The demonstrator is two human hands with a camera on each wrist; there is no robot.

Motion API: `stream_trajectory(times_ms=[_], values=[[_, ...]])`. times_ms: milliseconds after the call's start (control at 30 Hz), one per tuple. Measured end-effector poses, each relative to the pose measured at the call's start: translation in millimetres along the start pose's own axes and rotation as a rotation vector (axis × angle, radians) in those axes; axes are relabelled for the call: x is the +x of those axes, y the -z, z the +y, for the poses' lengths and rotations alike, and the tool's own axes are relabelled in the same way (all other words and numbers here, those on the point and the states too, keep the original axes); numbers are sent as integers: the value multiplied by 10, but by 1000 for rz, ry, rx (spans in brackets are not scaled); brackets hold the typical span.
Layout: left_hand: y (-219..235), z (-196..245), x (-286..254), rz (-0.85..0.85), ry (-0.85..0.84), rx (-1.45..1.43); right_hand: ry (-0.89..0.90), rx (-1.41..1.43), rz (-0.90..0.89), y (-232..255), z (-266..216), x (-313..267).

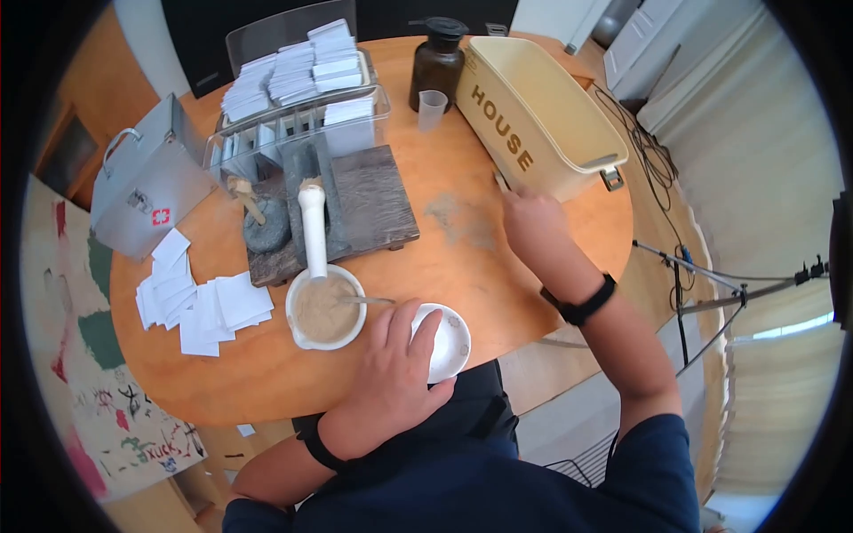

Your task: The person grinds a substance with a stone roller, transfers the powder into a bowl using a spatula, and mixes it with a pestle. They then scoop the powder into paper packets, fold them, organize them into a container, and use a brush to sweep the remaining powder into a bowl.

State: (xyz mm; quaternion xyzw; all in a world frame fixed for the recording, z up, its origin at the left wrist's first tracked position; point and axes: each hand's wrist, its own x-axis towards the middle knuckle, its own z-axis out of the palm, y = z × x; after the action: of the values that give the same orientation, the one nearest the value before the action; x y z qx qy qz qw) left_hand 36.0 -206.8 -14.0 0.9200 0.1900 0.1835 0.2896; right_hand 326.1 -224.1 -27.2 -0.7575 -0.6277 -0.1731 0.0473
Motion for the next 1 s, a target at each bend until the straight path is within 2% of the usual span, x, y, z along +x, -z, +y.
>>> stream_trajectory(times_ms=[67, 100, 167, 300, 367, 500, 567, 600, 667, 700, 733, 800, 867, 933, 1000], values=[[18, -9, 12, 8, 13, -26, -53, 86, -21, 256, -37, -162], [29, -14, 5, -12, 7, -44, -26, 89, -24, 333, -51, -150], [27, -17, 0, 6, 9, -36, -60, 98, 52, 430, -83, -180], [-31, -2, 0, 40, -8, 4, 5, 69, 141, 278, 28, -20], [-3, -7, 10, 32, -11, -2, 2, 23, 40, 193, 69, 7], [64, -44, -10, 10, 16, -39, -54, 84, -6, 397, -50, -338], [51, -62, -17, 32, 20, -29, -56, 105, 99, 471, -72, -448], [30, -56, -12, 42, 11, -19, -68, 100, 97, 465, -72, -441], [-15, -63, -8, 39, 0, -10, -9, 39, 220, 404, -60, -348], [-26, -60, -4, 53, 6, 4, -9, 52, 226, 306, -15, -321], [-27, -46, -3, 51, -5, 3, -17, 44, 229, 283, 8, -369], [-9, -45, -7, 41, 7, 4, -66, 62, 102, 274, 11, -425], [2, -50, 0, 37, 16, -15, -76, 138, 93, 420, -64, -533], [-15, -57, 4, 21, 17, -39, -162, 188, 217, 495, -65, -639], [-58, -51, 3, 72, 5, 5, -182, 171, 228, 534, -16, -710]])
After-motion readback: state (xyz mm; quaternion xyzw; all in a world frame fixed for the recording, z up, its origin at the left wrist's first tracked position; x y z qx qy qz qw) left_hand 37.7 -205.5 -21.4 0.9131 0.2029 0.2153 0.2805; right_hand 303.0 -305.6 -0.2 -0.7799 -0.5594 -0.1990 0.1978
